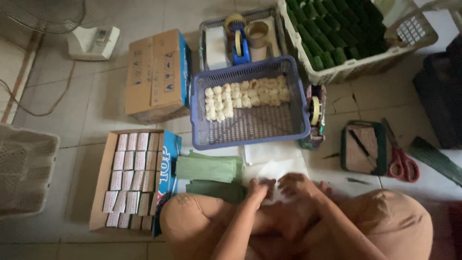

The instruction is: The person sits on the floor and wraps white bundles one at a time with strips of green leaf, folding the leaf around each bundle by hand. The wrapped bundles are placed into a blue basket, and finished wrapped items are packed into cardboard boxes.

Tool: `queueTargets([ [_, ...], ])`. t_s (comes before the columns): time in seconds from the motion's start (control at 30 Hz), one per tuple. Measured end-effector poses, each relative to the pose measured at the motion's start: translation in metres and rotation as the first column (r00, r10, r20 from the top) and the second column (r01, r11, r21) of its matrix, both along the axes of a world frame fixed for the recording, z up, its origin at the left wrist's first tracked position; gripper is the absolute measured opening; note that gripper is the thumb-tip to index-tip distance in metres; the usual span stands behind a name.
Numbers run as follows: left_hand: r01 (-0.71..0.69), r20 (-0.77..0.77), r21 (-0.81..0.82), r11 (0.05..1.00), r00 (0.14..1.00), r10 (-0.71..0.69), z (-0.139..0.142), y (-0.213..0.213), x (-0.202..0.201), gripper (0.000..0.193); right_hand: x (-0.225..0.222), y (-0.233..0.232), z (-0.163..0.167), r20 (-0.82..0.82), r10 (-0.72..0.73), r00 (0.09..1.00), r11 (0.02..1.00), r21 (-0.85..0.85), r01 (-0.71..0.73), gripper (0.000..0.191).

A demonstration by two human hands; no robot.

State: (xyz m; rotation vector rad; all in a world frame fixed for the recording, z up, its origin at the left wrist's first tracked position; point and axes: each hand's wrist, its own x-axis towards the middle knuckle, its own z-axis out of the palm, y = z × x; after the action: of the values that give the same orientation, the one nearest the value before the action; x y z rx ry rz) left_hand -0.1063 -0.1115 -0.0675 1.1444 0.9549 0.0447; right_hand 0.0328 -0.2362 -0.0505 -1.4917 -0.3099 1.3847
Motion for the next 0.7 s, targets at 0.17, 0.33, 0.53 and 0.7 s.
queueTargets([
  [0.17,-0.331,0.147,-0.621,0.711,0.841,0.520,0.011,0.062,-0.001,0.027,0.006,0.002,-0.002,-0.148,-0.059,0.987,0.998,0.009,0.061,0.039],
  [0.33,-0.849,0.757,-0.247,0.466,0.131,0.640,0.060,0.224,0.019,0.034,0.024,0.018,-0.007,-0.111,-0.151,0.982,0.988,0.013,0.154,0.044],
  [0.53,-0.295,0.316,0.922,-0.250,0.948,0.047,0.082,0.272,0.104,0.046,0.031,0.025,-0.041,-0.034,-0.113,0.993,0.993,0.021,0.114,0.045],
  [0.7,0.381,-0.439,0.880,0.284,0.880,0.178,0.032,0.252,0.142,0.029,0.041,0.037,-0.054,-0.072,-0.072,0.995,0.997,-0.021,0.071,0.043],
])
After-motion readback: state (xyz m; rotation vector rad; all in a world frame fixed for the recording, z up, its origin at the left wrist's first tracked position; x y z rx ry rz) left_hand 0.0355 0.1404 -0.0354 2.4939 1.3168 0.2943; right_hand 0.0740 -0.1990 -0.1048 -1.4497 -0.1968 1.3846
